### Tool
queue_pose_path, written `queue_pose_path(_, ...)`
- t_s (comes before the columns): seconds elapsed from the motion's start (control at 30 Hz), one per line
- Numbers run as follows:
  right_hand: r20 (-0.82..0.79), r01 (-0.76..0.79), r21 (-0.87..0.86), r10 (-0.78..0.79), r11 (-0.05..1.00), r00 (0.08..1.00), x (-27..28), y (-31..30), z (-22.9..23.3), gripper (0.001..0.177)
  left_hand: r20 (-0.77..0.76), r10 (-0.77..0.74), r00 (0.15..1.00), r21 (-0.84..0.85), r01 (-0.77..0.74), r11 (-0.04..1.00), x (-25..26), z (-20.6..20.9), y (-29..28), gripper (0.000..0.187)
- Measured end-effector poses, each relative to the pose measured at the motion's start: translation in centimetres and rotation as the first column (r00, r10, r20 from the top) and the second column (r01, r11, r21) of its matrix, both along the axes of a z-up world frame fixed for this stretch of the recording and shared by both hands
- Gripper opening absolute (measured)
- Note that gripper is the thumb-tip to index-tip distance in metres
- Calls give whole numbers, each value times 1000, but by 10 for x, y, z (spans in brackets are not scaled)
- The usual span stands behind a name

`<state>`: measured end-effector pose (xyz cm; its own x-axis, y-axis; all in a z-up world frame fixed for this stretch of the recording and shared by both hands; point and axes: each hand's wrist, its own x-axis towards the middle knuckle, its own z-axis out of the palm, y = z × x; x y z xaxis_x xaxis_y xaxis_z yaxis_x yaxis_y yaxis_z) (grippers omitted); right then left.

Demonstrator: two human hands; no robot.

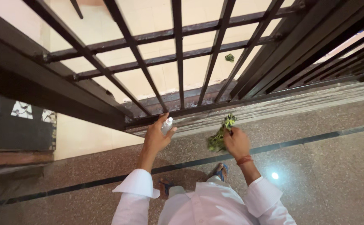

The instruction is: The person cleans a dark metal gate using a patterned cloth and a spray bottle. They wipe the horizontal and vertical bars of the gate, periodically spraying the cloth with liquid to maintain moisture while scrubbing the surface.

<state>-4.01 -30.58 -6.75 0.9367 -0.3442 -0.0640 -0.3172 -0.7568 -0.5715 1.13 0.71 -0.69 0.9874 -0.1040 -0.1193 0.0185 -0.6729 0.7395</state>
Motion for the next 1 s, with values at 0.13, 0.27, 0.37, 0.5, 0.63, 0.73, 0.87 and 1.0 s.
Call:
queue_pose_path(0.13,283,-125,145,80,981,956,8,34,35,21,37,11,999,-24,-11,1000,-1,-5,1,70)
queue_pose_path(0.27,481,-469,-238,523,850,704,31,76,29,37,38,14,999,-29,-13,1000,0,-7,0,69)
queue_pose_path(0.37,238,-472,-463,618,750,749,49,109,22,37,112,8,994,0,-8,1000,-1,-3,-2,69)
queue_pose_path(0.5,147,-601,-455,721,657,677,66,135,40,51,-87,64,994,65,-58,996,-2,7,-6,64)
queue_pose_path(0.63,-224,-726,-282,693,627,685,84,124,71,48,-61,56,997,90,-50,995,-2,7,-6,62)
queue_pose_path(0.73,-352,-632,-217,545,744,761,95,92,85,58,-57,36,998,88,-31,996,2,1,-6,70)
queue_pose_path(0.87,143,-324,-644,525,693,839,79,67,79,99,-68,38,997,121,-30,992,1,-1,-5,72)
queue_pose_path(1.0,-148,-505,-479,500,718,853,65,68,70,111,-35,31,999,105,-27,994,1,0,-5,71)
